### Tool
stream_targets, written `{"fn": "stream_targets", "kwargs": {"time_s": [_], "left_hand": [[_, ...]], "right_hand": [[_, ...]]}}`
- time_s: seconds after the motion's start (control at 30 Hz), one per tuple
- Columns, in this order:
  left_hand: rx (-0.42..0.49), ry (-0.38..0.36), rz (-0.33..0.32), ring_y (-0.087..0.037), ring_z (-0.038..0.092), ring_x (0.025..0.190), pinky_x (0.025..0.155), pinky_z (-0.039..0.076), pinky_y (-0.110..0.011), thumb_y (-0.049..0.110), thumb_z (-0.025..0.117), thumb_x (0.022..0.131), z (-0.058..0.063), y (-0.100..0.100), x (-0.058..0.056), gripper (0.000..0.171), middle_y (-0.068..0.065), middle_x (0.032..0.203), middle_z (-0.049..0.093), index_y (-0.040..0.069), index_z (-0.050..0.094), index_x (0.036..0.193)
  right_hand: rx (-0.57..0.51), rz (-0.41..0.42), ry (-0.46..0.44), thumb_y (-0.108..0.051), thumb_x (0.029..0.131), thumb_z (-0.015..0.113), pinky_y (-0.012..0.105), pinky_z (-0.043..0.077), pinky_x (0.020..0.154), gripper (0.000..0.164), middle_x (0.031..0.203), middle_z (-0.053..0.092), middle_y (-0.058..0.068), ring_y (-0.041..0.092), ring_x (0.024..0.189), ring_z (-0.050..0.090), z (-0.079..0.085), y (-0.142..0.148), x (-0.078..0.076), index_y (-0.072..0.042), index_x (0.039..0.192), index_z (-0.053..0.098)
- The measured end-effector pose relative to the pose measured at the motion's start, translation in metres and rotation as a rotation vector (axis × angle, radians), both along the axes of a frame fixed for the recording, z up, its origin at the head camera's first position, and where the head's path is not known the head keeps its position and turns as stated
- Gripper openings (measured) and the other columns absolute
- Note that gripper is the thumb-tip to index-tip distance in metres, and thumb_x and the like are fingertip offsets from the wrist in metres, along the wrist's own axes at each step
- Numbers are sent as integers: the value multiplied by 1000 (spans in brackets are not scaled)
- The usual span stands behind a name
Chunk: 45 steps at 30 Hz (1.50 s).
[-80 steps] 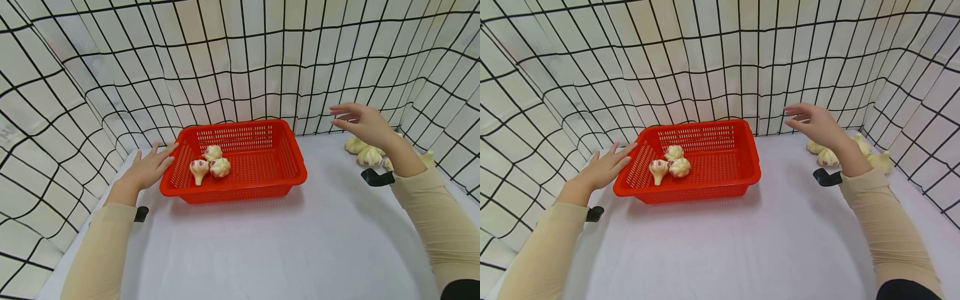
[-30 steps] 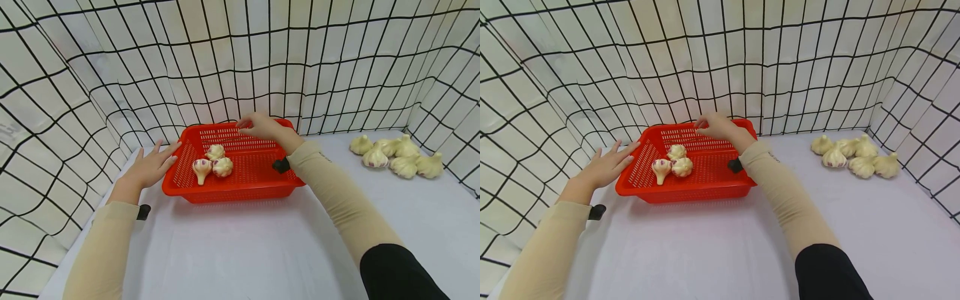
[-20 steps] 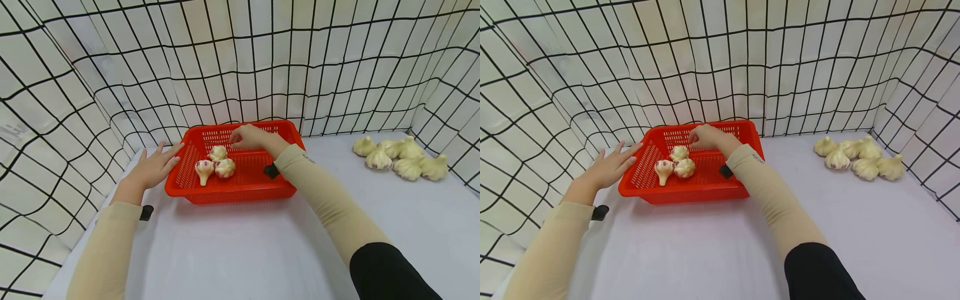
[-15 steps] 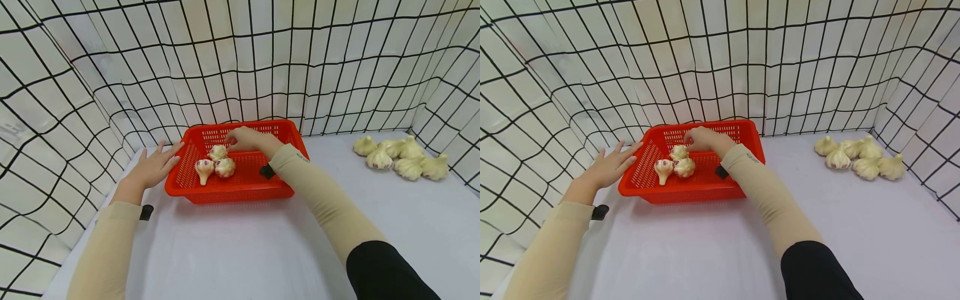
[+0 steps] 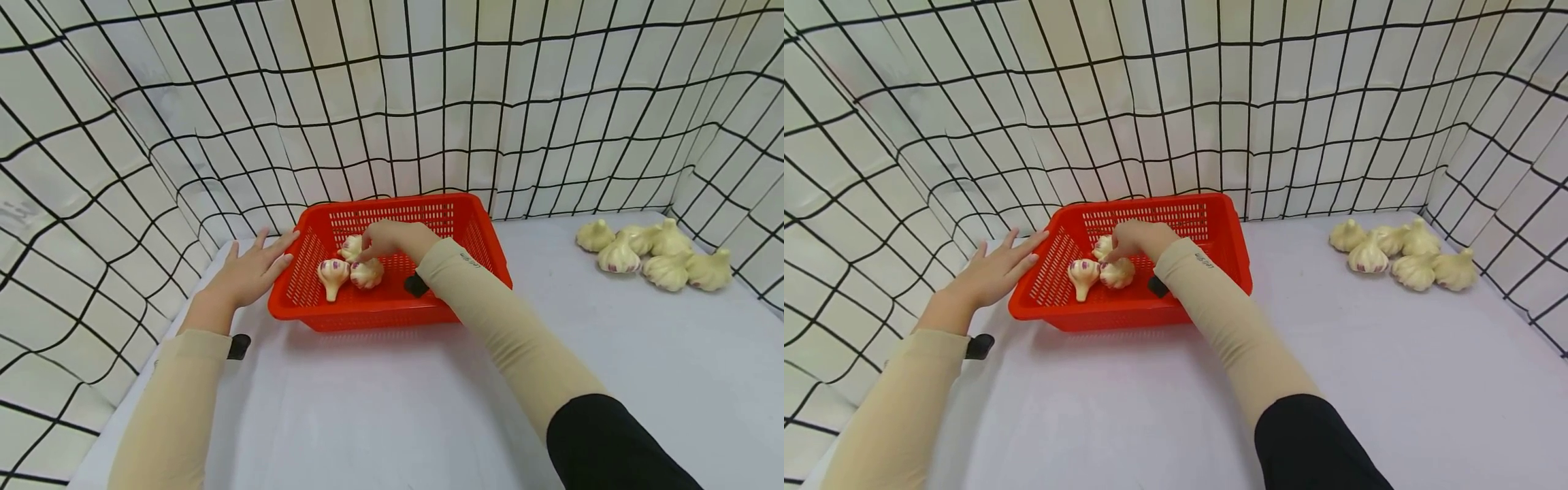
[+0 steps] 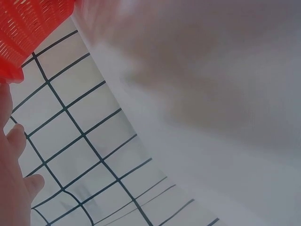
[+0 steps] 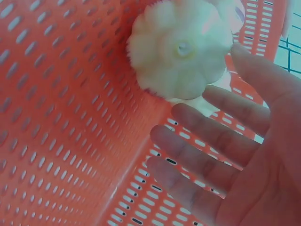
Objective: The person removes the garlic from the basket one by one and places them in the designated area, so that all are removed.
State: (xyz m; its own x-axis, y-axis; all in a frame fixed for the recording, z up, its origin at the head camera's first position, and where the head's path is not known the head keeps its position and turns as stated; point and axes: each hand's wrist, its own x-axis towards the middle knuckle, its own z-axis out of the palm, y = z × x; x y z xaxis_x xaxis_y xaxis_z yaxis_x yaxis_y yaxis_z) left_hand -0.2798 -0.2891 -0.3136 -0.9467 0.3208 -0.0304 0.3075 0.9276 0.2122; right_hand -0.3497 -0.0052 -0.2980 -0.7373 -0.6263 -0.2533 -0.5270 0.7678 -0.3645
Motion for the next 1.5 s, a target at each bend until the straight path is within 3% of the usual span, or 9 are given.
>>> {"fn": "stream_targets", "kwargs": {"time_s": [0.3, 0.6, 0.9, 1.27, 1.5], "left_hand": [[3, 0, 9, -46, -4, 154, 113, -14, -73, 56, 23, 109, -2, -1, 0, 68, -21, 166, 23, 22, 13, 166], [1, 10, 8, -44, -4, 155, 113, -12, -73, 55, 23, 109, -3, -1, 0, 67, -17, 168, 20, 22, 15, 166], [4, 8, 12, -44, -3, 155, 114, -12, -72, 55, 23, 109, -3, -1, 0, 67, -17, 168, 20, 22, 14, 166], [10, 2, 5, -45, -3, 155, 114, -12, -73, 55, 22, 109, -3, -1, 0, 66, -18, 167, 22, 22, 14, 166], [4, -3, 7, -46, -3, 154, 113, -12, -73, 55, 22, 109, -2, -2, 0, 66, -20, 166, 23, 22, 13, 166]], "right_hand": [[52, -23, -60, -46, 104, 56, 38, 44, 106, 54, 140, 59, 8, 23, 122, 54, -2, -1, 2, -8, 143, 59], [-10, 1, -155, -40, 100, 66, 37, 50, 100, 56, 141, 56, 9, 27, 114, 61, -3, 1, 0, -7, 145, 55], [8, 32, -222, -35, 95, 74, 42, 40, 112, 59, 150, 47, 8, 24, 131, 46, -2, 3, 2, -14, 147, 54], [66, 34, -150, -36, 95, 73, 45, 39, 112, 59, 150, 48, 6, 24, 133, 44, 0, 9, 2, -17, 148, 55], [1, 64, -79, -34, 95, 75, 40, 44, 107, 59, 140, 54, 6, 23, 125, 48, 12, 18, 3, -14, 147, 55]]}}
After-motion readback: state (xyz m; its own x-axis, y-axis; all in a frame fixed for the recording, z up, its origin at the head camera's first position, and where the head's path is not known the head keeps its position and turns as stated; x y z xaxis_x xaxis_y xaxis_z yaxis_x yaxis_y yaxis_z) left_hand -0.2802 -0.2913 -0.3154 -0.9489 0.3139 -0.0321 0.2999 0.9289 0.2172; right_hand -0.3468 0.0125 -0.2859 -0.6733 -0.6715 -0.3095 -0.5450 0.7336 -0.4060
